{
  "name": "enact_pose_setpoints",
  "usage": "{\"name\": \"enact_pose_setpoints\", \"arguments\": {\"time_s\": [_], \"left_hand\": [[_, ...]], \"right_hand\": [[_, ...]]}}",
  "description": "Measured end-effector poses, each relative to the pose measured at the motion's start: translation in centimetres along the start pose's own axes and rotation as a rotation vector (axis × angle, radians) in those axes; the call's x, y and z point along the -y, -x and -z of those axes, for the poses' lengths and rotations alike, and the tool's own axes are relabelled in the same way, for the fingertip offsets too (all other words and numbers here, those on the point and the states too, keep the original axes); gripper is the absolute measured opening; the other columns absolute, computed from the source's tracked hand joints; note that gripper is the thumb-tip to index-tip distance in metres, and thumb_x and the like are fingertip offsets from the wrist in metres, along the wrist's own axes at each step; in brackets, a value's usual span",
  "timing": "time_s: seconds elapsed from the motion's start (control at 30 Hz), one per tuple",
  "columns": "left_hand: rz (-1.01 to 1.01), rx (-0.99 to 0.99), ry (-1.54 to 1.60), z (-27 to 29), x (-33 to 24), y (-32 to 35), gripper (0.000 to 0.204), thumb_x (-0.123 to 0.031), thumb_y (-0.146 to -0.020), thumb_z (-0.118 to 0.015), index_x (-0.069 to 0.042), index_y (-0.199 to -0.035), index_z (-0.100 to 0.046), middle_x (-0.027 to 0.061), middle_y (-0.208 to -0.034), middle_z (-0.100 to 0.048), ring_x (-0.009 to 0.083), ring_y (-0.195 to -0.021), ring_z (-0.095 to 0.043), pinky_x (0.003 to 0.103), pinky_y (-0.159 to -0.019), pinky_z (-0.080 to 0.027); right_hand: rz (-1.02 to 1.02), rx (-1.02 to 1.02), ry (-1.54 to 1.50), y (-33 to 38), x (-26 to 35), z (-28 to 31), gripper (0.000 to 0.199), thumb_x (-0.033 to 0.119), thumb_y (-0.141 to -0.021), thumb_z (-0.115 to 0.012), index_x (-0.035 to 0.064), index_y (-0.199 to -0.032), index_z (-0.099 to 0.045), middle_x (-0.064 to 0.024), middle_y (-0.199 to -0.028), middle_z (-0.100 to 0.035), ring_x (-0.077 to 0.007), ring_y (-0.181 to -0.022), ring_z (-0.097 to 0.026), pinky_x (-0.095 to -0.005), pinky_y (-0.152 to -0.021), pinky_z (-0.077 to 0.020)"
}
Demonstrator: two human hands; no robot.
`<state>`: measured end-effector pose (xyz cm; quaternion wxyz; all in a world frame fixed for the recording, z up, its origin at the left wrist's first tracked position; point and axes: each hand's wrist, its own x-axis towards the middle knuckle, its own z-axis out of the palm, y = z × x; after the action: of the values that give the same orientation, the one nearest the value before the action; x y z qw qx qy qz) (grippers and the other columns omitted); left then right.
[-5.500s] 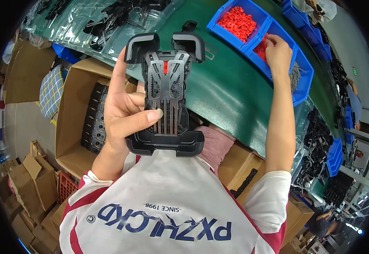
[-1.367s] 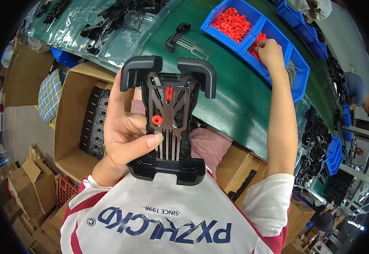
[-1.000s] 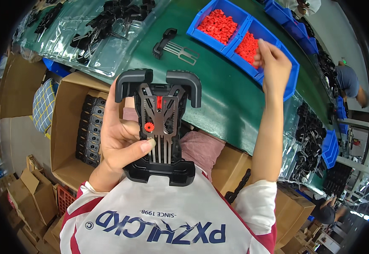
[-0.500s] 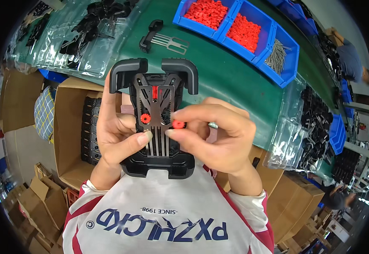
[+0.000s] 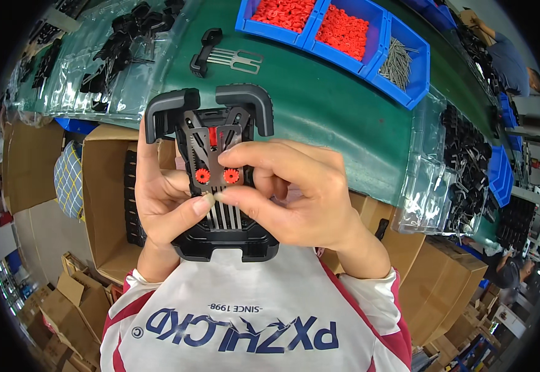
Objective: Assemble mobile phone holder brackets by attaching small red components and rubber pads at a workstation.
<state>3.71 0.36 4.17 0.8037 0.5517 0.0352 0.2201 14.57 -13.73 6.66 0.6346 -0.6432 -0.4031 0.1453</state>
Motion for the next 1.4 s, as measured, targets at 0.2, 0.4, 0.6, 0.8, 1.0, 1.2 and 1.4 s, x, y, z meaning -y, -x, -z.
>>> {"name": "enact_pose_setpoints", "arguments": {"time_s": [0.2, 0.4, 0.6, 0.8, 1.0, 1.2, 1.4], "left_hand": [[0.060, -0.022, -0.066, 0.1, -0.7, 0.4, 0.097, 0.005, -0.070, -0.059, 0.006, -0.147, 0.001, 0.0063, -0.064, -0.064, 0.0105, -0.057, -0.046, 0.014, -0.059, -0.033], [0.094, -0.014, -0.066, 0.1, -1.3, 0.7, 0.097, 0.007, -0.071, -0.058, 0.005, -0.147, 0.001, 0.0082, -0.068, -0.065, 0.0149, -0.074, -0.058, 0.016, -0.072, -0.040], [0.040, -0.075, 0.057, -1.2, -1.3, 0.9, 0.096, 0.010, -0.072, -0.057, 0.004, -0.148, 0.002, 0.0083, -0.067, -0.064, 0.0222, -0.097, -0.062, 0.023, -0.085, -0.043], [-0.012, 0.078, -0.059, 0.6, -0.3, 1.6, 0.096, 0.012, -0.072, -0.054, 0.001, -0.149, 0.003, 0.0159, -0.092, -0.066, 0.0282, -0.111, -0.057, 0.029, -0.092, -0.042], [-0.004, 0.045, -0.012, 1.8, -0.3, 1.9, 0.098, 0.014, -0.070, -0.051, -0.004, -0.150, 0.003, 0.0222, -0.120, -0.057, 0.0260, -0.097, -0.064, 0.023, -0.079, -0.047], [0.021, -0.046, 0.106, 0.3, -1.3, 2.1, 0.100, 0.015, -0.069, -0.050, -0.009, -0.151, 0.003, 0.0254, -0.135, -0.046, 0.0218, -0.083, -0.068, 0.017, -0.065, -0.047], [0.007, -0.136, 0.089, 1.0, -1.2, 2.7, 0.101, 0.015, -0.069, -0.050, -0.010, -0.151, 0.004, 0.0275, -0.142, -0.038, 0.0213, -0.081, -0.068, 0.018, -0.064, -0.047]], "right_hand": [[0.011, -0.021, 0.032, 0.2, 0.4, -0.2, 0.026, -0.006, -0.064, -0.075, 0.0015, -0.088, -0.068, 0.0008, -0.060, -0.055, -0.0057, -0.047, -0.036, -0.0178, -0.042, -0.0275], [0.108, -0.052, 0.073, 0.4, -0.2, -0.2, 0.021, -0.004, -0.066, -0.075, 0.0017, -0.084, -0.066, 0.0003, -0.059, -0.055, -0.0050, -0.046, -0.038, -0.0170, -0.042, -0.0288], [-0.148, -0.134, -0.100, 0.8, -0.3, -0.3, 0.015, -0.002, -0.071, -0.074, 0.0028, -0.078, -0.063, 0.0014, -0.057, -0.054, -0.0039, -0.045, -0.039, -0.0167, -0.042, -0.0300], [-0.474, -0.006, -0.560, 0.8, -0.3, 0.5, 0.011, 0.003, -0.077, -0.073, 0.0025, -0.077, -0.063, 0.0018, -0.058, -0.056, -0.0036, -0.047, -0.043, -0.0166, -0.043, -0.0339], [-0.339, -0.405, 0.307, -6.1, -4.2, 12.9, 0.016, 0.010, -0.076, -0.069, 0.0008, -0.089, -0.071, -0.0055, -0.066, -0.066, -0.0099, -0.048, -0.053, -0.0194, -0.048, -0.0435], [-0.588, -0.613, 0.761, -11.0, -12.3, 22.0, 0.014, 0.009, -0.079, -0.063, -0.0027, -0.084, -0.068, -0.0062, -0.060, -0.060, -0.0119, -0.043, -0.049, -0.0222, -0.048, -0.0448], [-0.806, -0.441, 0.618, -12.4, -11.7, 22.5, 0.013, 0.007, -0.080, -0.062, -0.0040, -0.085, -0.067, -0.0060, -0.057, -0.058, -0.0120, -0.042, -0.048, -0.0217, -0.047, -0.0447]]}}
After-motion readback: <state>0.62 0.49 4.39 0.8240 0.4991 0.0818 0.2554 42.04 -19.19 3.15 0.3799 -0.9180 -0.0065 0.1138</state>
